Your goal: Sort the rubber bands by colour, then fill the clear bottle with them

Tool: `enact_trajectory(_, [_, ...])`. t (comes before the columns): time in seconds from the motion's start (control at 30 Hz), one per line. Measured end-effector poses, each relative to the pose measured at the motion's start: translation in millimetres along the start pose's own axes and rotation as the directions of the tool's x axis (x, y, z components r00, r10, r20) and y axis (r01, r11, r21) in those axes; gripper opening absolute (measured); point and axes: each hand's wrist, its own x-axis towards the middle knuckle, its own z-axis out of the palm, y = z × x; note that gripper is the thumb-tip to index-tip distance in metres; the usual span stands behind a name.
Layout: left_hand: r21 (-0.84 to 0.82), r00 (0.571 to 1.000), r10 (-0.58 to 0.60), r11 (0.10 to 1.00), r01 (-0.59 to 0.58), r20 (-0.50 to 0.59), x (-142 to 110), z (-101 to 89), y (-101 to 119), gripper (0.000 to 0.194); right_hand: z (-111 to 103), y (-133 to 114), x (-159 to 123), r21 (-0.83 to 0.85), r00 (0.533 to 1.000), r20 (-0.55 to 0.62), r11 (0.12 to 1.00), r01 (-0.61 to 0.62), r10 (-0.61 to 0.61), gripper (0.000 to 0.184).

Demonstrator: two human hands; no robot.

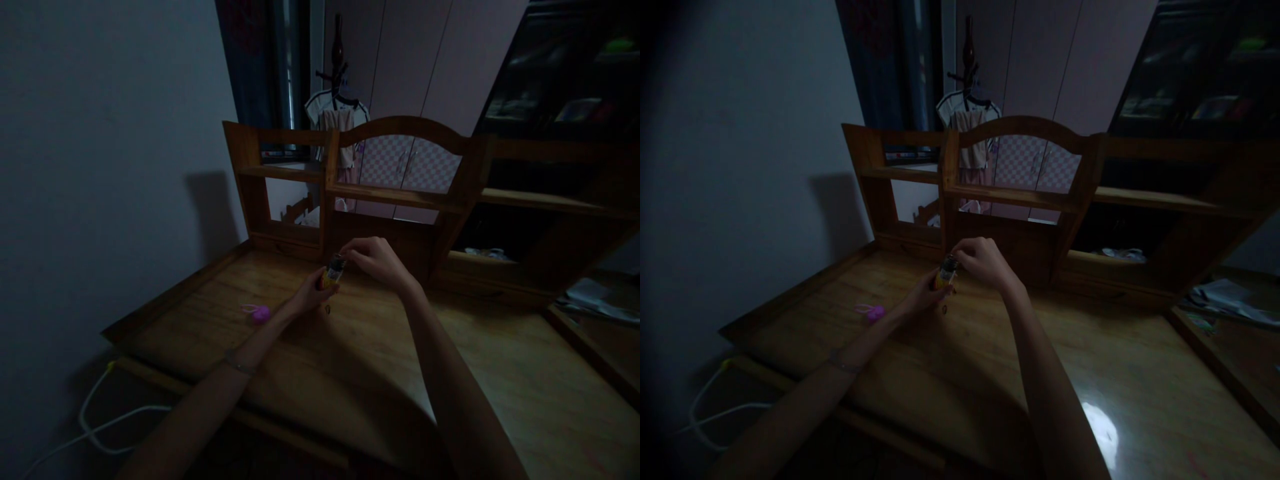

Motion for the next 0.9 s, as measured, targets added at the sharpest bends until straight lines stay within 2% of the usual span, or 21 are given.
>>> enact_trajectory(0.23, [0.002, 1.0, -0.014, 1.0, 0.014, -0.01, 0.0, -1.2, 0.6, 0.044, -2.6, 3.4, 0.0, 0.062, 0.992, -0.108, 0.997, -0.054, 0.061, 0.025])
enact_trajectory(0.4, [0.014, 0.998, 0.034, 0.999, -0.033, -0.048, 2.1, -0.9, -2.9, 0.041, 11.6, 4.6, -0.5, 0.088, 0.997, 0.032, 0.993, -0.075, 0.073, 0.029])
enact_trajectory(0.47, [0.037, 0.995, 0.046, 0.998, -0.042, -0.087, 3.3, -2.0, -4.9, 0.041, 18.0, 3.3, 0.8, 0.077, 0.998, 0.034, 0.995, -0.064, 0.062, 0.032])
enact_trajectory(0.57, [0.066, 0.986, 0.034, 0.998, -0.023, -0.165, 5.7, -7.6, -7.6, 0.041, 25.6, 5.4, 4.3, 0.087, 0.987, -0.143, 0.994, -0.064, 0.076, 0.033])
enact_trajectory(0.63, [0.067, 0.967, 0.015, 0.998, 0.002, -0.253, 7.8, -14.2, -9.1, 0.041, 31.9, 13.5, 5.8, 0.083, 0.954, -0.282, 0.993, -0.08, 0.1, 0.032])
enact_trajectory(0.67, [0.057, 0.95, 0.003, 0.998, 0.016, -0.313, 9.0, -18.0, -9.9, 0.041, 36.2, 19.7, 5.7, 0.061, 0.948, -0.301, 0.994, -0.09, 0.105, 0.031])
enact_trajectory(0.7, [0.043, 0.925, -0.009, 0.999, 0.028, -0.379, 10.2, -21.9, -10.7, 0.042, 41.7, 27.0, 4.8, 0.023, 0.958, -0.266, 0.994, -0.102, 0.105, 0.029])
enact_trajectory(0.77, [0.02, 0.855, -0.022, 0.999, 0.038, -0.518, 12.5, -29.4, -12.5, 0.043, 56.1, 42.3, 0.9, -0.104, 0.992, -0.053, 0.987, -0.123, 0.118, 0.027])
enact_trajectory(0.83, [0.028, 0.787, -0.008, 0.999, 0.032, -0.617, 14.4, -35.3, -14.3, 0.044, 73.2, 55.1, -5.0, -0.228, 0.964, 0.204, 0.966, -0.121, 0.169, 0.033])
enact_trajectory(0.9, [0.053, 0.749, 0.018, 0.998, 0.023, -0.662, 15.6, -38.6, -15.7, 0.042, 89.4, 62.9, -11.0, -0.258, 0.929, 0.316, 0.96, -0.111, 0.192, 0.035])
